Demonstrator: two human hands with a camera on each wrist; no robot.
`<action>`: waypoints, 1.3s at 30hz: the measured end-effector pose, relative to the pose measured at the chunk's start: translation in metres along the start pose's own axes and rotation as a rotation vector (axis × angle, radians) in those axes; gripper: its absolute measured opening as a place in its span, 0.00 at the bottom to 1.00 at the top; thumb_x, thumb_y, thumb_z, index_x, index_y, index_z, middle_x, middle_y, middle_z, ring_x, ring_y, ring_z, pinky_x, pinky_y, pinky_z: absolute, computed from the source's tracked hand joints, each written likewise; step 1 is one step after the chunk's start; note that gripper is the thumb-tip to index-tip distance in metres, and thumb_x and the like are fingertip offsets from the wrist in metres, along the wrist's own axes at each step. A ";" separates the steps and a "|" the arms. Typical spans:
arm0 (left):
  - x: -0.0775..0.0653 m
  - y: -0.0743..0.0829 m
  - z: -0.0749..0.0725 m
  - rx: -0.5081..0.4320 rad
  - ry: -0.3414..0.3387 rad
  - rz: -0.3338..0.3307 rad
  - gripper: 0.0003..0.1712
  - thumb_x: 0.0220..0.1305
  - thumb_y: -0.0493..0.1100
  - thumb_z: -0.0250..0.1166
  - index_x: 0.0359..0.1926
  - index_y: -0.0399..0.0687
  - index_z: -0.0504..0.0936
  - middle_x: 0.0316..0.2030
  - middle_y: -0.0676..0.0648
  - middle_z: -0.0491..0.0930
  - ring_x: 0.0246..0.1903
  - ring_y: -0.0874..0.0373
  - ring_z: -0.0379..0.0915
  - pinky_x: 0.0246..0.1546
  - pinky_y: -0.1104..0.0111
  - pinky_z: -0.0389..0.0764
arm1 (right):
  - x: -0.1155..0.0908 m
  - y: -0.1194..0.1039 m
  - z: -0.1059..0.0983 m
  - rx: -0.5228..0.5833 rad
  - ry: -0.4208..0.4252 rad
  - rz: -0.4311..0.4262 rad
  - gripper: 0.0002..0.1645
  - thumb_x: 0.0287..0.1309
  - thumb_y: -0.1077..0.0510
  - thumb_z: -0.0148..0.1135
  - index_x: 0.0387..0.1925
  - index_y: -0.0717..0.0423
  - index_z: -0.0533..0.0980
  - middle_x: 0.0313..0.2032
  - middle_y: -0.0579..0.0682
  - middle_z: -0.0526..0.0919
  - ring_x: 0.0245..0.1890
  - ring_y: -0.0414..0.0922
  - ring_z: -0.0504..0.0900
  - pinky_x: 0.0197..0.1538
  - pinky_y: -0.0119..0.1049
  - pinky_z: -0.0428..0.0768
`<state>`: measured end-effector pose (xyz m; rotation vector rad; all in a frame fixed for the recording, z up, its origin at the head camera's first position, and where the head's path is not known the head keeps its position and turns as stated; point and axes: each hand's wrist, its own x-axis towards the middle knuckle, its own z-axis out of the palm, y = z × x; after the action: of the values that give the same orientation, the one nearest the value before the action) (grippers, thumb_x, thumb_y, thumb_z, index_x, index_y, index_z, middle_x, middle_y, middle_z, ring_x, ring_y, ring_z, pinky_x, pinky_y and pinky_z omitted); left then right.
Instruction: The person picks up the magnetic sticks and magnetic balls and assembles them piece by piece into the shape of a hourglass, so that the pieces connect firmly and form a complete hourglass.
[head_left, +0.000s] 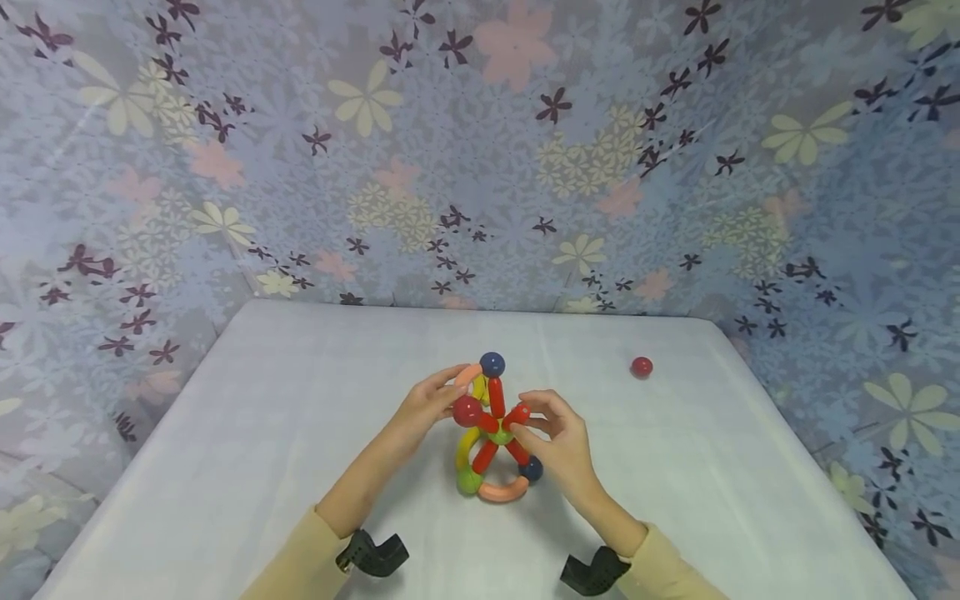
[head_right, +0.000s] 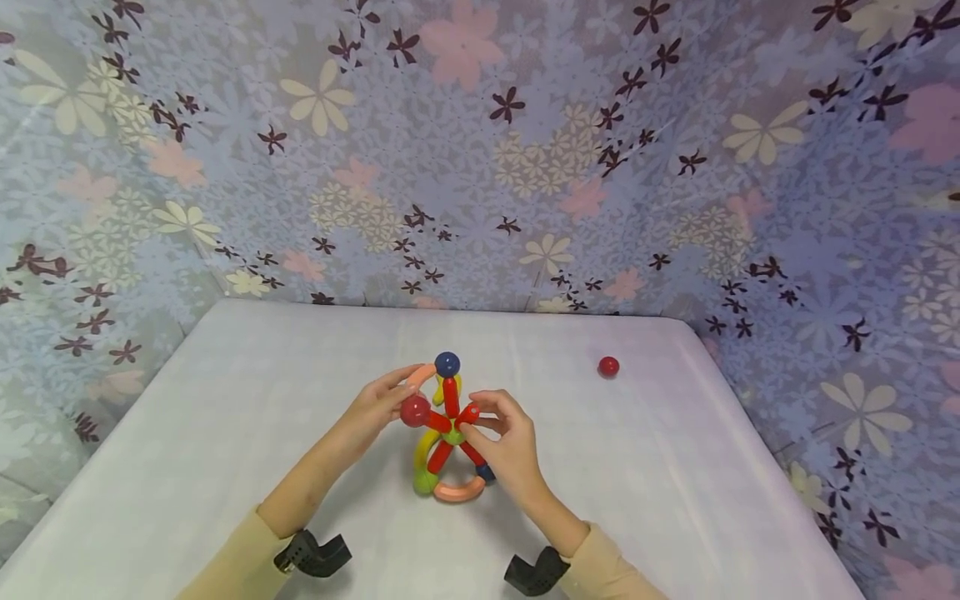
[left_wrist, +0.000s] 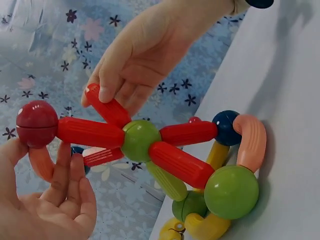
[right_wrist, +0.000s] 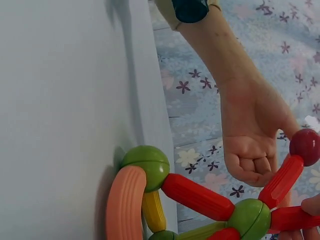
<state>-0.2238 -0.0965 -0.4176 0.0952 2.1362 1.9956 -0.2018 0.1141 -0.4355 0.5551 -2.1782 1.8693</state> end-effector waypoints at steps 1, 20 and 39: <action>0.000 0.000 0.000 0.003 -0.009 0.002 0.30 0.66 0.52 0.57 0.67 0.53 0.67 0.62 0.43 0.73 0.55 0.53 0.74 0.63 0.48 0.68 | 0.000 0.000 0.000 -0.001 -0.004 -0.003 0.19 0.52 0.68 0.66 0.47 0.62 0.75 0.42 0.44 0.79 0.45 0.32 0.79 0.48 0.27 0.81; 0.005 -0.016 -0.007 -0.013 -0.166 0.136 0.29 0.71 0.53 0.49 0.71 0.57 0.61 0.71 0.51 0.60 0.73 0.50 0.50 0.69 0.39 0.48 | 0.023 0.024 -0.044 -0.062 0.177 -0.096 0.13 0.57 0.69 0.60 0.45 0.70 0.75 0.38 0.54 0.82 0.41 0.31 0.79 0.47 0.21 0.78; 0.020 -0.026 -0.023 0.009 -0.257 0.255 0.31 0.67 0.48 0.55 0.69 0.49 0.62 0.69 0.44 0.63 0.70 0.45 0.56 0.68 0.40 0.55 | 0.089 0.136 -0.156 -0.494 0.354 0.234 0.24 0.53 0.69 0.60 0.54 0.69 0.73 0.56 0.69 0.71 0.56 0.61 0.70 0.60 0.52 0.69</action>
<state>-0.2450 -0.1173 -0.4446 0.6197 2.0515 1.9762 -0.3517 0.2714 -0.4960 -0.1203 -2.3950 1.3045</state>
